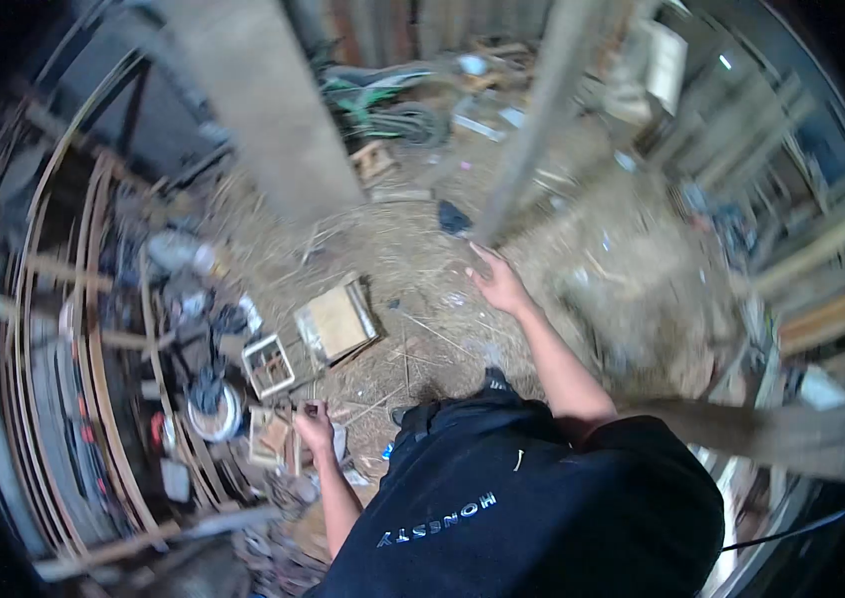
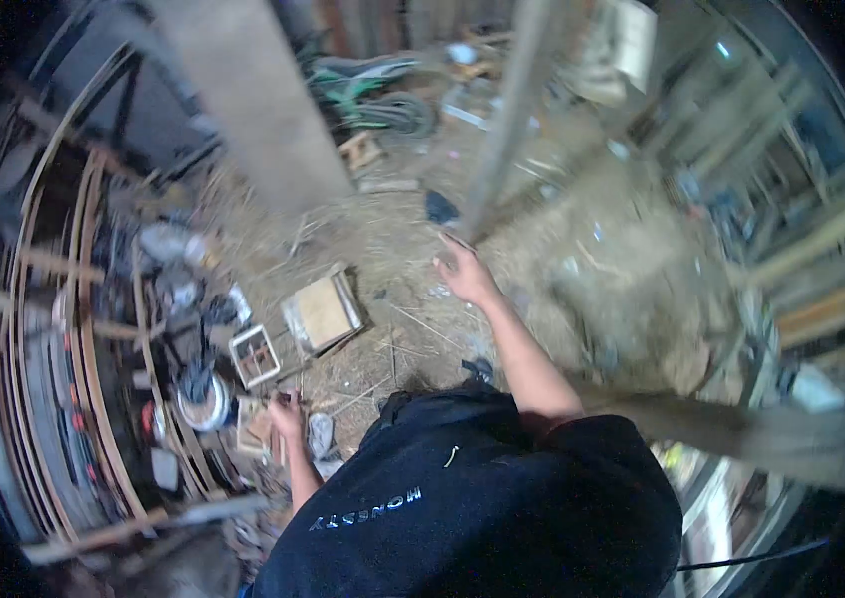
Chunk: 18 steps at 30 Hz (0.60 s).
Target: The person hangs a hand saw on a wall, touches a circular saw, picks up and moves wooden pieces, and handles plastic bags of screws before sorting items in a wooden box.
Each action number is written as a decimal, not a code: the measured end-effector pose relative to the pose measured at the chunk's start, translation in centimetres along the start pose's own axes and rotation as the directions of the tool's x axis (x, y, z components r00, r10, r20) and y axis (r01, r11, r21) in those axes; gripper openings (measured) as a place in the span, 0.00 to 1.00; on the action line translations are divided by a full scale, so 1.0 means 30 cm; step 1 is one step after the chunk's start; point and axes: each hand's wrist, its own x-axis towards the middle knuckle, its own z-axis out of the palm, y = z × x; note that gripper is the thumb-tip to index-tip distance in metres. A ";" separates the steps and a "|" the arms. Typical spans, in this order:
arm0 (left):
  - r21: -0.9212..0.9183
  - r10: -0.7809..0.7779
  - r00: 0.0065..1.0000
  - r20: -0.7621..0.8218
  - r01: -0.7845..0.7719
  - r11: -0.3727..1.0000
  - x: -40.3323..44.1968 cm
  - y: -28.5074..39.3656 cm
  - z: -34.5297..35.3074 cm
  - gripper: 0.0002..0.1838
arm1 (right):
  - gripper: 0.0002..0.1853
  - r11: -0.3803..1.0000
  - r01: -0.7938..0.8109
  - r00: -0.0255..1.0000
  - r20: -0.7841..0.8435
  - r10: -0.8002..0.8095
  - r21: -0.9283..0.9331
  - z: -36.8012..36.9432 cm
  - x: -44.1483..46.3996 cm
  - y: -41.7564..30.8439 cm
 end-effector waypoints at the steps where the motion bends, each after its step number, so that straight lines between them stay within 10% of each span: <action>1: -0.004 0.094 0.992 0.081 -0.094 0.996 0.028 0.043 0.057 0.13 | 0.30 0.998 -0.064 0.997 -0.029 0.064 0.023 -0.090 -0.031 -0.001; 10: -0.228 0.508 0.805 0.306 -0.456 0.860 0.124 0.789 0.521 0.18 | 0.29 0.892 -0.432 0.837 -0.307 0.452 0.135 -0.551 -0.359 0.349; 13: -0.093 0.344 0.791 0.506 -0.346 0.934 0.039 1.023 0.667 0.17 | 0.30 0.917 -0.398 0.832 -0.413 0.371 0.023 -0.686 -0.428 0.425; 18: -0.319 0.678 0.635 0.371 -0.599 0.735 -0.064 1.177 0.926 0.17 | 0.29 0.871 -0.491 0.750 -0.503 0.430 0.013 -0.886 -0.499 0.516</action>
